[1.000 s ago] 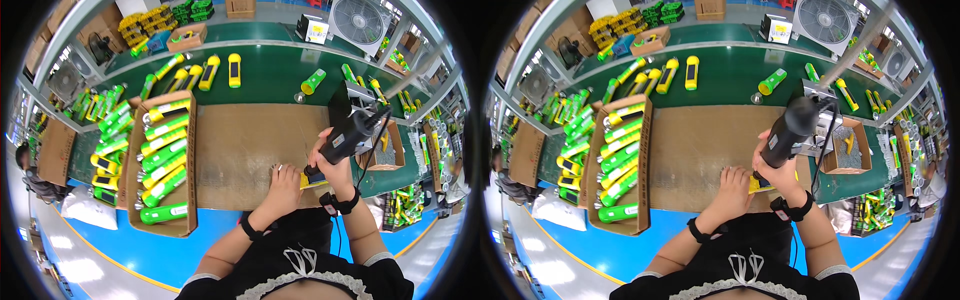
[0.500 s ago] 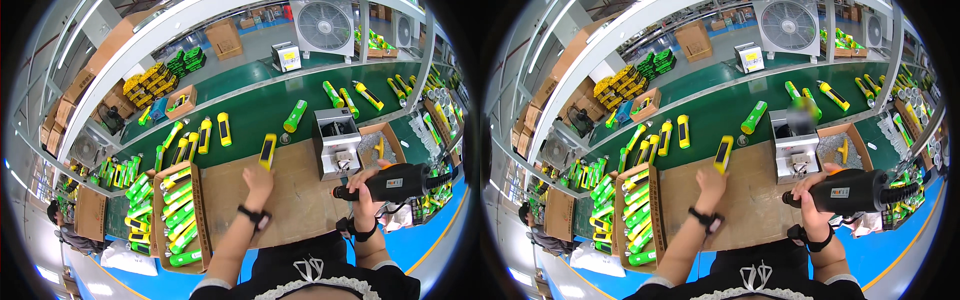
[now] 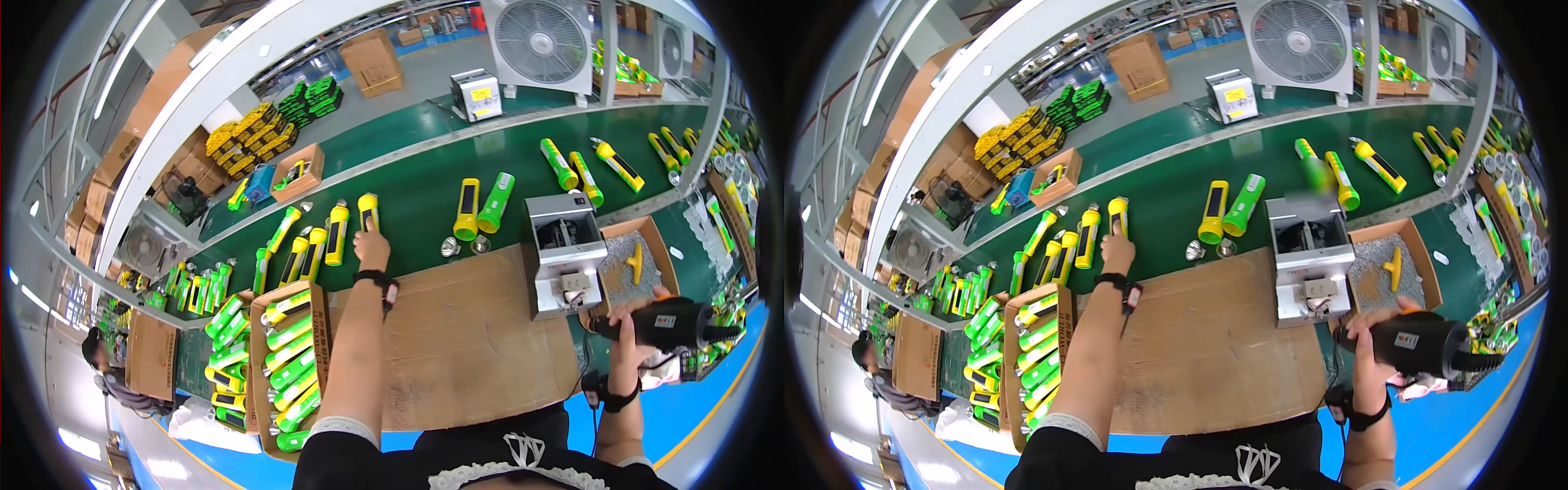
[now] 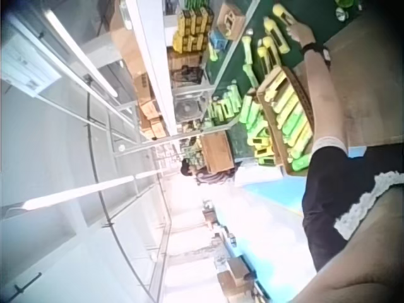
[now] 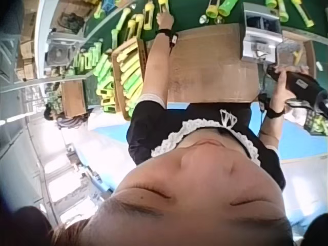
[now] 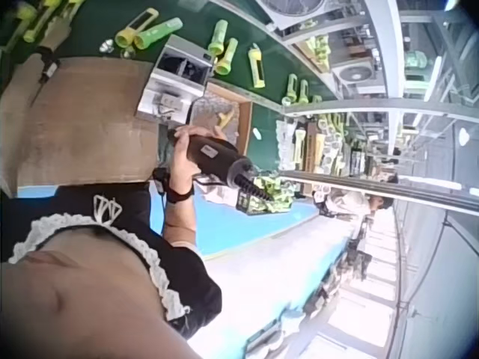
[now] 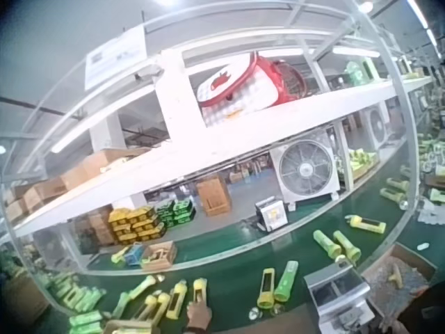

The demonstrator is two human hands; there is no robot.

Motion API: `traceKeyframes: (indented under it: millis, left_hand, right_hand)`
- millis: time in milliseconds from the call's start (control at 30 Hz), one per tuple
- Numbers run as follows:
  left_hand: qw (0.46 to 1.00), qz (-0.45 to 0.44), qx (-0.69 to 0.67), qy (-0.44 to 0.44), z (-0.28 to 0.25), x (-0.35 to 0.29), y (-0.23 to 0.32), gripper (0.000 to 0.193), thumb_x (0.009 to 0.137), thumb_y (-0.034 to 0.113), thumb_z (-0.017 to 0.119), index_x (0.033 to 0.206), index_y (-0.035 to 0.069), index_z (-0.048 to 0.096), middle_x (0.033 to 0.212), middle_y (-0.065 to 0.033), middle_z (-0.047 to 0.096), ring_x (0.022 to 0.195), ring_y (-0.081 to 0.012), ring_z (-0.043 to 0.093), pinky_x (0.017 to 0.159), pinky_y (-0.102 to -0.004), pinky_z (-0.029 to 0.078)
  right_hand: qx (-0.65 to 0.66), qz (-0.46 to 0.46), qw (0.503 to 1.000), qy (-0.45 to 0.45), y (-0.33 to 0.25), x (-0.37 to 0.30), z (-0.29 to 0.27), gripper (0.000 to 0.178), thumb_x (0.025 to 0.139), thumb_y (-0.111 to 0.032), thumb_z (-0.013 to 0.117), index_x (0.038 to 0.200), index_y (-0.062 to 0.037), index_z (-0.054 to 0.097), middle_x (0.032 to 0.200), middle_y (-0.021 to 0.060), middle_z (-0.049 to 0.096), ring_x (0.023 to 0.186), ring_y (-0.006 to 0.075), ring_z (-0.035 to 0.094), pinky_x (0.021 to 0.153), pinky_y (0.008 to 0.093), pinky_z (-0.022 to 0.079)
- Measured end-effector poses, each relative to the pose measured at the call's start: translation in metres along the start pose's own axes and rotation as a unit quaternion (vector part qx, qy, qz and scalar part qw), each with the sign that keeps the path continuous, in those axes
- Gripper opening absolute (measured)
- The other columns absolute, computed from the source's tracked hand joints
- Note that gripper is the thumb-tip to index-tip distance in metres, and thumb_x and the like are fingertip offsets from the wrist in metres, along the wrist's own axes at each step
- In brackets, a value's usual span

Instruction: Assembling components of plastic flashlights using an electric screwdriver.

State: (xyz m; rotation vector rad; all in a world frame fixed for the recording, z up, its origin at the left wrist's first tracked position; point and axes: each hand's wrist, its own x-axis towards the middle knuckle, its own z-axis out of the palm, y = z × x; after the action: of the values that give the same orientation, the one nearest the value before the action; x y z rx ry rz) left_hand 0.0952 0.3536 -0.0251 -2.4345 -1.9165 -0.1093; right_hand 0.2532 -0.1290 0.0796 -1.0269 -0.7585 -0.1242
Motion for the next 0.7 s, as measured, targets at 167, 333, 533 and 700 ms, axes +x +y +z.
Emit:
traceKeyframes:
  millis: [167, 333, 533, 700]
  left_hand:
    - [0.997, 0.045, 0.007, -0.059, -0.042, -0.086, 0.023, 0.061, 0.076, 0.024, 0.063, 0.132, 0.031, 0.040, 0.109, -0.0222, 0.046, 0.096, -0.0354, 0.056, 0.076, -0.0404, 0.052]
    - [0.978, 0.153, -0.091, -0.108, -0.086, -0.241, 0.014, 0.067, 0.070, 0.033, 0.066, 0.130, 0.017, 0.042, 0.101, -0.0286, 0.053, 0.087, -0.0413, 0.060, 0.073, -0.0459, 0.052]
    - [0.924, 0.252, -0.233, -0.169, -0.085, -0.379, -0.010, 0.082, 0.077, 0.035, 0.068, 0.138, -0.002, 0.027, 0.094, -0.0258, 0.058, 0.080, -0.0407, 0.060, 0.065, -0.0439, 0.049]
    - [0.929, 0.296, -0.173, -0.136, -0.096, -0.402, -0.015, 0.077, 0.065, 0.024, 0.078, 0.129, 0.000, 0.043, 0.094, -0.0188, 0.056, 0.086, -0.0353, 0.055, 0.075, -0.0433, 0.043]
  right_hand:
    - [0.028, -0.049, 0.998, 0.014, 0.010, 0.036, 0.015, 0.057, 0.082, -0.004, 0.058, 0.128, 0.0013, 0.025, 0.074, 0.0059, 0.050, 0.065, 0.0156, 0.053, 0.066, 0.0300, 0.046]
    - [0.033, -0.033, 0.999, -0.012, 0.017, 0.055, 0.026, 0.053, 0.079, 0.002, 0.059, 0.126, 0.0047, 0.034, 0.073, 0.0063, 0.055, 0.063, 0.0137, 0.056, 0.061, 0.0269, 0.047]
    - [-0.073, 0.026, 0.994, -0.072, 0.032, 0.052, 0.032, 0.049, 0.075, 0.001, 0.056, 0.121, 0.0033, 0.038, 0.068, 0.0034, 0.054, 0.058, 0.0109, 0.055, 0.056, 0.0249, 0.046]
    - [-0.010, 0.097, 0.992, -0.079, 0.022, 0.055, 0.031, 0.040, 0.073, 0.002, 0.060, 0.112, 0.0005, 0.049, 0.068, 0.0022, 0.056, 0.056, 0.0092, 0.054, 0.054, 0.0256, 0.046]
